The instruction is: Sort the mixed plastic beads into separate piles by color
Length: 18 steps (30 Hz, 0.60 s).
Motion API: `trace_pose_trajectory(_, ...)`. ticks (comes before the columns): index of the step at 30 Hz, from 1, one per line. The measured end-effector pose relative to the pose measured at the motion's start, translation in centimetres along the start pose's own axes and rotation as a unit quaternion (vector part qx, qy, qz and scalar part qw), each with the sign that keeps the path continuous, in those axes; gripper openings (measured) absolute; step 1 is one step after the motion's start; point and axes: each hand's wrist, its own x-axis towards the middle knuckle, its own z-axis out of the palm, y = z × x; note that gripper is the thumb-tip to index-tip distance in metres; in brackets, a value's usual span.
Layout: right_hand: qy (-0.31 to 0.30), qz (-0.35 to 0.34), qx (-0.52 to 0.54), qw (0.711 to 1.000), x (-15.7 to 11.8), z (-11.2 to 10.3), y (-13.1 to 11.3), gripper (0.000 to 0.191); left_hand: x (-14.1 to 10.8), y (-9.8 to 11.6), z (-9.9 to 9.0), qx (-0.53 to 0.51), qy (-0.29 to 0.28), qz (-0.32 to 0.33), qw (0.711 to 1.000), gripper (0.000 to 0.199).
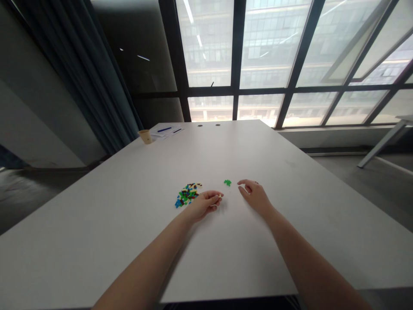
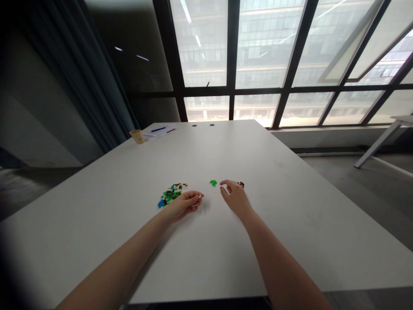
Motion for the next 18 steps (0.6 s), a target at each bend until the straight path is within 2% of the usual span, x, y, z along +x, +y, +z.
trace_pose_trajectory(7, -0.015, -0.077, 0.025, 0.997, -0.1, -0.8, -1.0, 0.021, -0.3, -0.7, 0.8, 0.038, -0.023, -0.018, 0.999, 0.032)
trace_pose_trajectory(14, -0.089, -0.143, 0.064, 0.984, -0.8, -0.9, -2.4, 0.017, -0.5, -0.7, 1.0, 0.05, -0.046, 0.007, 0.998, 0.034)
trace_pose_trajectory(18, -0.11, -0.16, 0.075, 0.978, -1.1, -0.8, -3.1, 0.016, -0.6, -0.6, 1.2, 0.051, -0.058, 0.026, 0.997, 0.036)
